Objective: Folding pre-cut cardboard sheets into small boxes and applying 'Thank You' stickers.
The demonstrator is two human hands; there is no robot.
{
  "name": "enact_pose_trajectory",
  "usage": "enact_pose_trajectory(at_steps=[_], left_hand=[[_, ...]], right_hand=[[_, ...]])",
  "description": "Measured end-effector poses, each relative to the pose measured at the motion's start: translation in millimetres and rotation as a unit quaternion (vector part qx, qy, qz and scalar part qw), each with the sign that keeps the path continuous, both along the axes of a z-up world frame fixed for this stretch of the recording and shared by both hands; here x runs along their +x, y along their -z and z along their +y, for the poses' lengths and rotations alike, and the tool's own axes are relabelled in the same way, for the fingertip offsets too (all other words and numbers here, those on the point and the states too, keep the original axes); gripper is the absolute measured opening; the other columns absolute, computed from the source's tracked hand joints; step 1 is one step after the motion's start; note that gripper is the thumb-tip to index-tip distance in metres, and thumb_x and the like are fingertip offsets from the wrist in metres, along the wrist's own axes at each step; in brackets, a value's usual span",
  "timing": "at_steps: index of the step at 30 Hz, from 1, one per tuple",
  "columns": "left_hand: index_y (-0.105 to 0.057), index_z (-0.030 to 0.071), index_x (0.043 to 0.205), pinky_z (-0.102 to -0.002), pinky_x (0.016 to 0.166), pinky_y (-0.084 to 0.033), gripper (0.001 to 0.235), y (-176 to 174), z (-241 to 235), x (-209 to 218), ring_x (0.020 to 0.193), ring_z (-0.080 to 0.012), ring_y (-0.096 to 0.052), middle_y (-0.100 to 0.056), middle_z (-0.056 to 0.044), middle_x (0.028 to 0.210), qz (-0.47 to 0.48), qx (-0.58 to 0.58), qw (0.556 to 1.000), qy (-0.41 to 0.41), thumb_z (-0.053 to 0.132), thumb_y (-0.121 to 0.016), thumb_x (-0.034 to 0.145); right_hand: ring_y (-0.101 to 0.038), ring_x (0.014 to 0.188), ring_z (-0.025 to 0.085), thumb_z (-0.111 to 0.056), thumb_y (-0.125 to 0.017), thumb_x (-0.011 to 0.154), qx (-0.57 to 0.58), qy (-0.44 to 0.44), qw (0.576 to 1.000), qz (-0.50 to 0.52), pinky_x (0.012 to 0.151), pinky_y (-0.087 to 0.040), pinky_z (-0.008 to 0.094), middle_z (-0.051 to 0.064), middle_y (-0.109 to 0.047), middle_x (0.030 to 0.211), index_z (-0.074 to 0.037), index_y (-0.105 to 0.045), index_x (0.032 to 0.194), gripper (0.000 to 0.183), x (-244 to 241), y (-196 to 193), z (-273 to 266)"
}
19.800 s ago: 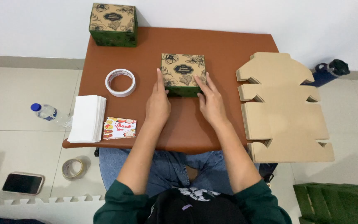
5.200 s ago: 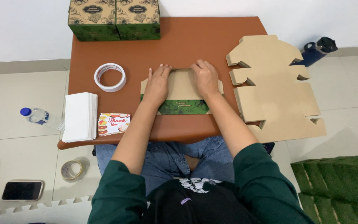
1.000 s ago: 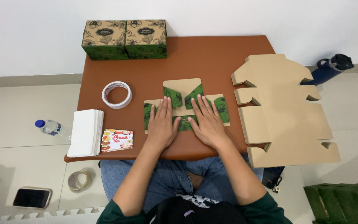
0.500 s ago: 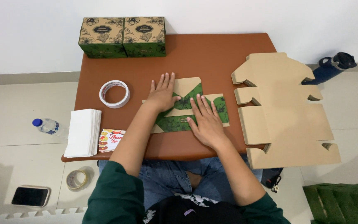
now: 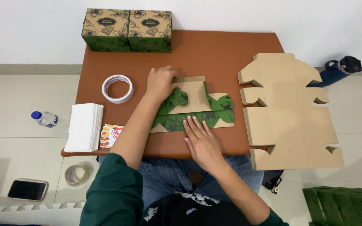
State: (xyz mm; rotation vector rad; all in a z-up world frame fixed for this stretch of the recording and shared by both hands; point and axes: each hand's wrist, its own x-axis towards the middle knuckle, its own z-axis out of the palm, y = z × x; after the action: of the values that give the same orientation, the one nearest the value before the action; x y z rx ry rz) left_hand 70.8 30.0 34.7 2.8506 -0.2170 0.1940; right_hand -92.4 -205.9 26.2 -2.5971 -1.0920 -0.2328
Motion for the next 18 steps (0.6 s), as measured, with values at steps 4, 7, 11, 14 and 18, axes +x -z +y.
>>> enact_pose_trajectory(at_steps=[4, 7, 11, 14, 18], left_hand=[[-0.074, 0.031, 0.093, -0.045, 0.093, -0.042, 0.010, 16, 8, 10, 0.117, -0.0187, -0.064, -0.070, 0.002, 0.114, -0.051, 0.020, 0.998, -0.019, 0.035, -0.078, 0.085], [-0.075, 0.026, 0.089, -0.044, 0.092, -0.041, 0.007, -12, 13, 1, 0.109, -0.0211, -0.068, -0.072, 0.002, 0.098, -0.059, 0.004, 0.998, -0.025, 0.031, -0.078, 0.086], [-0.074, 0.028, 0.086, -0.042, 0.083, -0.043, 0.008, -32, 43, -2, 0.092, -0.0217, -0.070, -0.067, 0.006, 0.086, -0.102, -0.001, 0.993, -0.056, 0.032, -0.081, 0.083], [-0.074, 0.029, 0.086, -0.042, 0.077, -0.045, 0.010, -46, 75, -11, 0.086, -0.0237, -0.071, -0.066, 0.006, 0.084, -0.127, 0.017, 0.988, -0.085, 0.034, -0.082, 0.083], [-0.076, 0.030, 0.088, -0.039, 0.077, -0.043, 0.010, -57, 122, -37, 0.084, -0.0252, -0.072, -0.066, 0.007, 0.083, -0.136, 0.036, 0.980, -0.140, 0.035, -0.083, 0.083]], right_hand=[[-0.032, 0.149, 0.030, -0.031, -0.041, 0.106, 0.027, -0.001, 1.000, -0.002, 0.122, -0.020, 0.048, 0.016, -0.039, 0.160, -0.007, -0.042, 0.153, 0.053, -10, 2, 0], [-0.039, 0.145, 0.031, -0.030, -0.047, 0.105, 0.050, -0.003, 0.999, 0.002, 0.120, -0.026, 0.048, 0.016, -0.047, 0.154, -0.006, -0.050, 0.147, 0.049, -8, -9, -2], [-0.045, 0.141, 0.031, -0.030, -0.046, 0.105, 0.079, 0.000, 0.995, 0.054, 0.119, -0.028, 0.050, 0.016, -0.054, 0.148, -0.008, -0.058, 0.141, 0.043, 2, -10, -8], [-0.050, 0.138, 0.030, -0.031, -0.047, 0.106, 0.089, 0.015, 0.994, 0.069, 0.119, -0.028, 0.050, 0.015, -0.060, 0.142, -0.010, -0.064, 0.134, 0.039, 12, -7, -14], [-0.058, 0.129, 0.032, -0.026, -0.054, 0.103, 0.113, 0.041, 0.991, 0.065, 0.118, -0.030, 0.053, 0.015, -0.069, 0.129, -0.010, -0.071, 0.119, 0.028, 28, -6, -22]])
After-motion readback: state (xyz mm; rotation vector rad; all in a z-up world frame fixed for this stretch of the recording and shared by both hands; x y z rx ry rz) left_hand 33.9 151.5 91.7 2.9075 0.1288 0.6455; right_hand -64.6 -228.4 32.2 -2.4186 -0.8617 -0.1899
